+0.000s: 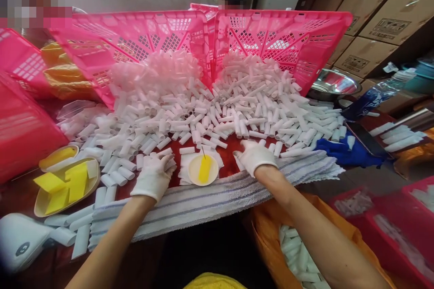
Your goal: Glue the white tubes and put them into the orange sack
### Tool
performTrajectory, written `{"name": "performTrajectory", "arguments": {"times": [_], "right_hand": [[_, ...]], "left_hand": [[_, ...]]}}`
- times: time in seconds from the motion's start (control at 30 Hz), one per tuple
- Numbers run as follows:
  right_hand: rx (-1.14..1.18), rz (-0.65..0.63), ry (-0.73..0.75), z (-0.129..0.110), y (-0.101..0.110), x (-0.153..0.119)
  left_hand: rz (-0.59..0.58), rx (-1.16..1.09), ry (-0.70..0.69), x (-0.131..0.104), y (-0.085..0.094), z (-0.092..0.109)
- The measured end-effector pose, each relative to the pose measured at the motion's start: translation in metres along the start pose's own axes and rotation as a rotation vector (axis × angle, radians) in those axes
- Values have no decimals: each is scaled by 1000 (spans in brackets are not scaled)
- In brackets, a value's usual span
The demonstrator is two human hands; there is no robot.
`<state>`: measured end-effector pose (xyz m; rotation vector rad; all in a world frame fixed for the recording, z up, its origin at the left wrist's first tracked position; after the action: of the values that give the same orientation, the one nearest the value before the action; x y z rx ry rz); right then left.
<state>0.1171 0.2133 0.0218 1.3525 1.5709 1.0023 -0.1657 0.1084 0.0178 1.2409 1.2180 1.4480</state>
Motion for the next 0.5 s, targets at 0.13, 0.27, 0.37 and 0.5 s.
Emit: {"name": "performTrajectory", "arguments": {"times": [0.13, 0.27, 0.37, 0.5], "right_hand": [[129, -101, -10, -17, -15, 0], [390, -24, -49, -10, -3, -13], [935, -109, -107, 3, -10, -30], [1085, -124, -110, 17, -25, -41]], "left_hand": [[-92, 27, 46, 4, -11, -3], [-78, -23, 97, -8, -8, 0], [-8, -209, 204, -22, -1, 7], [-46, -483, 270, -25, -4, 18]]}}
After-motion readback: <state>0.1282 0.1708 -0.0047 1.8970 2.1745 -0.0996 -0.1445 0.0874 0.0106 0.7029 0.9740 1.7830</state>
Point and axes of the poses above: each hand's wrist, its own x-axis towards the middle knuckle, its own y-axis out of the back of the hand, z = x × y, the point moved 4 cm from there along x, towards the middle knuckle, and after that the axes turned 8 degrees about x, right-handed, at the moved point
